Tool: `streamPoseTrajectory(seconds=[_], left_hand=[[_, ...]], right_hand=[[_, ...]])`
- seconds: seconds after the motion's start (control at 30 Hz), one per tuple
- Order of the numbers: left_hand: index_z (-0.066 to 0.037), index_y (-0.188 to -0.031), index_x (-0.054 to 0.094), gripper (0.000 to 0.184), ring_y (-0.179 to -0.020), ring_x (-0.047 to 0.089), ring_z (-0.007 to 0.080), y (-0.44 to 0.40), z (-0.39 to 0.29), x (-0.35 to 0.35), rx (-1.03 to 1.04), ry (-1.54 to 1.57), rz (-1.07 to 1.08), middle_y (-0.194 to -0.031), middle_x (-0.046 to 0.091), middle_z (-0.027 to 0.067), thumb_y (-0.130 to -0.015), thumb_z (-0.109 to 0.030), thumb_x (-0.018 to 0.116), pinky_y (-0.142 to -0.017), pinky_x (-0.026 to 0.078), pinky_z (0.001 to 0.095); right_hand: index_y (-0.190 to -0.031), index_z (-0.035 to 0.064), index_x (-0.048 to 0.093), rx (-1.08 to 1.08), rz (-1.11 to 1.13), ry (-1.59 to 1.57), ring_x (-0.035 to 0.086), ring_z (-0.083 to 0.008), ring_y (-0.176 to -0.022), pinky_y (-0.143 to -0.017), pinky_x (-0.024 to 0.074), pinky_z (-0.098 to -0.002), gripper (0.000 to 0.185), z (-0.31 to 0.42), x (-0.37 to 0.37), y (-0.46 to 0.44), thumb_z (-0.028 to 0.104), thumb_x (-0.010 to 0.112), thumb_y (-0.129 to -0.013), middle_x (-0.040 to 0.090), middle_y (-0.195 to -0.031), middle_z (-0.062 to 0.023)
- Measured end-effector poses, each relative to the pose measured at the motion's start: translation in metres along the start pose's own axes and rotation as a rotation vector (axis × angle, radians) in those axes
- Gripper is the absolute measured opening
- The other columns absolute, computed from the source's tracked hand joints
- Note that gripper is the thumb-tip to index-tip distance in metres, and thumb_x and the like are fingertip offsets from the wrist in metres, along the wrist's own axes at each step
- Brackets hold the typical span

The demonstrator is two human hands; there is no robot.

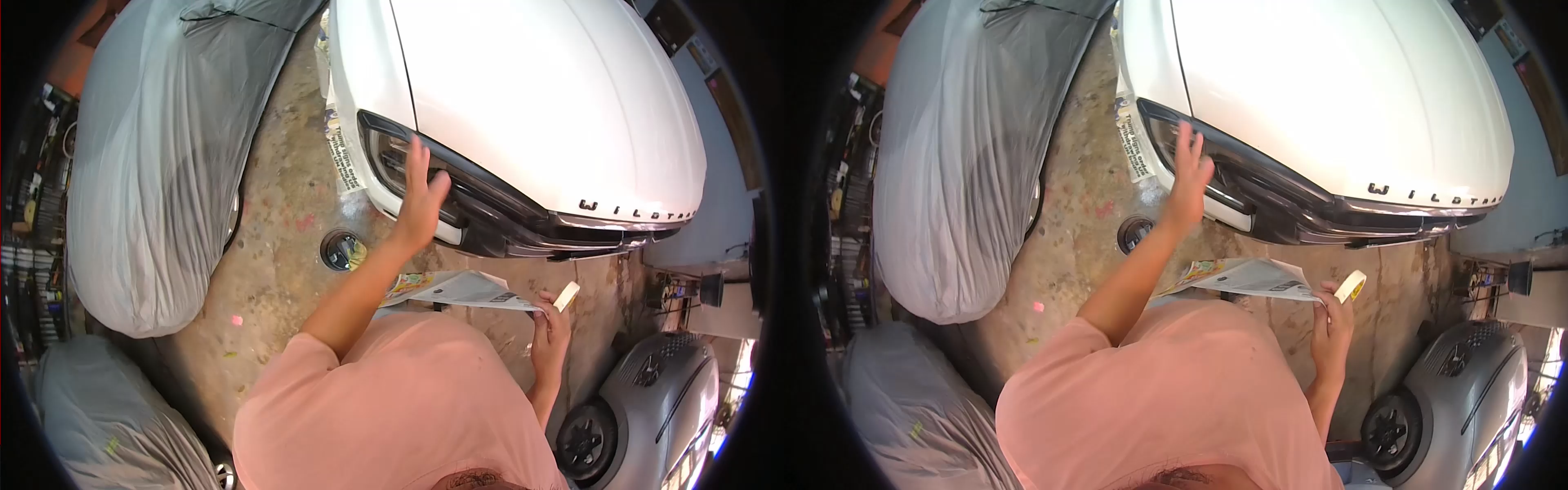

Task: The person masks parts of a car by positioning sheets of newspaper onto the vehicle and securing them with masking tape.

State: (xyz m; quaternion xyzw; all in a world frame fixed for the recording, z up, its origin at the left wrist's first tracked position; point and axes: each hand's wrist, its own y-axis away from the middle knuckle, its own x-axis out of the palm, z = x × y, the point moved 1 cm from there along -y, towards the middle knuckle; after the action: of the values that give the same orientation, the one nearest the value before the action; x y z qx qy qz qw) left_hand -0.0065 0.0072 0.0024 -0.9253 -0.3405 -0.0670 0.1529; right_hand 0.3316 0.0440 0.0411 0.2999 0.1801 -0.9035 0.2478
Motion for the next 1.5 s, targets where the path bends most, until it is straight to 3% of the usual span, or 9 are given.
streamPoseTrajectory(seconds=[0.1,0.17,0.23,0.37,0.53,0.83,1.03,1.17,1.5], left_hand=[[-0.004,-0.163,0.025,0.091,-0.159,0.016,0.0352,0.078,-0.012,-0.016,0.054,-0.530,0.622,-0.169,0.024,0.0226,-0.093,-0.033,0.075,-0.128,0.016,0.0449],[0.000,-0.159,0.032,0.089,-0.156,0.025,0.0361,0.123,-0.014,-0.008,0.021,-0.762,0.776,-0.166,0.030,0.0219,-0.090,-0.033,0.078,-0.127,0.021,0.0419],[-0.003,-0.152,0.047,0.075,-0.146,0.044,0.0348,0.138,0.008,-0.027,-0.338,-0.545,0.696,-0.158,0.046,0.0200,-0.090,-0.030,0.078,-0.120,0.035,0.0399],[-0.011,-0.125,0.073,0.032,-0.113,0.068,0.0355,0.177,0.070,-0.082,-0.476,-0.635,0.547,-0.123,0.073,0.0135,-0.093,-0.014,0.071,-0.098,0.052,0.0386],[-0.005,-0.120,0.074,0.025,-0.109,0.070,0.0246,0.198,0.100,-0.160,-0.607,-0.627,0.273,-0.113,0.076,0.0127,-0.099,-0.012,0.064,-0.095,0.052,0.0352],[-0.001,-0.116,0.073,0.022,-0.104,0.065,0.0149,0.130,0.066,-0.247,-0.284,-0.548,-0.016,-0.108,0.075,0.0041,-0.103,-0.013,0.061,-0.098,0.047,0.0296],[-0.004,-0.109,0.068,0.016,-0.094,0.057,0.0092,0.043,-0.036,-0.098,-0.047,-0.339,-0.409,-0.102,0.066,-0.0002,-0.099,-0.016,0.069,-0.086,0.045,0.0268],[-0.002,-0.131,0.059,0.033,-0.097,0.057,0.0104,-0.033,-0.037,0.004,0.411,-0.402,-0.392,-0.108,0.063,0.0012,-0.101,-0.013,0.066,-0.090,0.046,0.0289],[-0.008,-0.134,0.061,0.035,-0.109,0.055,0.0273,-0.125,-0.001,0.200,0.446,-0.849,0.013,-0.109,0.062,0.0100,-0.101,-0.017,0.062,-0.099,0.045,0.0402]], right_hand=[[-0.105,0.0009,0.070,-0.035,0.015,-0.005,0.065,-0.0305,-0.102,-0.084,0.0514,-0.0366,0.012,0.029,0.011,-0.002,0.000,0.066,-0.094,0.066,-0.115,-0.0156],[-0.104,0.0016,0.070,-0.077,0.035,0.036,0.066,-0.0306,-0.098,-0.082,0.0518,-0.0371,0.011,0.043,0.005,-0.016,-0.001,0.066,-0.094,0.067,-0.113,-0.0151],[-0.102,0.0022,0.070,-0.149,0.004,0.058,0.066,-0.0313,-0.093,-0.079,0.0521,-0.0378,0.012,0.053,0.008,-0.033,0.000,0.069,-0.091,0.068,-0.109,-0.0132],[-0.103,0.0015,0.071,-0.184,0.012,0.084,0.066,-0.0279,-0.089,-0.076,0.0514,-0.0339,0.009,0.064,-0.005,-0.048,0.003,0.067,-0.094,0.068,-0.108,-0.0131],[-0.101,0.0002,0.070,-0.086,-0.163,-0.010,0.063,-0.0228,-0.087,-0.077,0.0505,-0.0334,0.008,0.053,-0.034,-0.052,0.005,0.066,-0.096,0.069,-0.108,-0.0113],[-0.111,0.0009,0.072,0.357,-0.416,-0.330,0.057,-0.0101,-0.095,-0.088,0.0441,-0.0264,0.027,-0.074,-0.086,-0.019,0.024,0.060,-0.106,0.067,-0.101,0.0005],[-0.113,0.0019,0.071,0.445,-0.414,-0.505,0.058,-0.0092,-0.096,-0.087,0.0447,-0.0273,0.026,-0.207,-0.097,-0.004,0.025,0.063,-0.104,0.067,-0.100,0.0014],[-0.114,0.0042,0.070,0.566,-0.295,-0.847,0.061,-0.0098,-0.094,-0.085,0.0467,-0.0282,0.025,-0.287,-0.088,0.026,0.026,0.065,-0.103,0.068,-0.100,0.0008],[-0.116,0.0032,0.069,0.903,0.246,-0.793,0.063,-0.0109,-0.077,-0.071,0.0498,-0.0265,0.027,-0.406,-0.048,0.109,0.026,0.067,-0.102,0.069,-0.090,-0.0013]])
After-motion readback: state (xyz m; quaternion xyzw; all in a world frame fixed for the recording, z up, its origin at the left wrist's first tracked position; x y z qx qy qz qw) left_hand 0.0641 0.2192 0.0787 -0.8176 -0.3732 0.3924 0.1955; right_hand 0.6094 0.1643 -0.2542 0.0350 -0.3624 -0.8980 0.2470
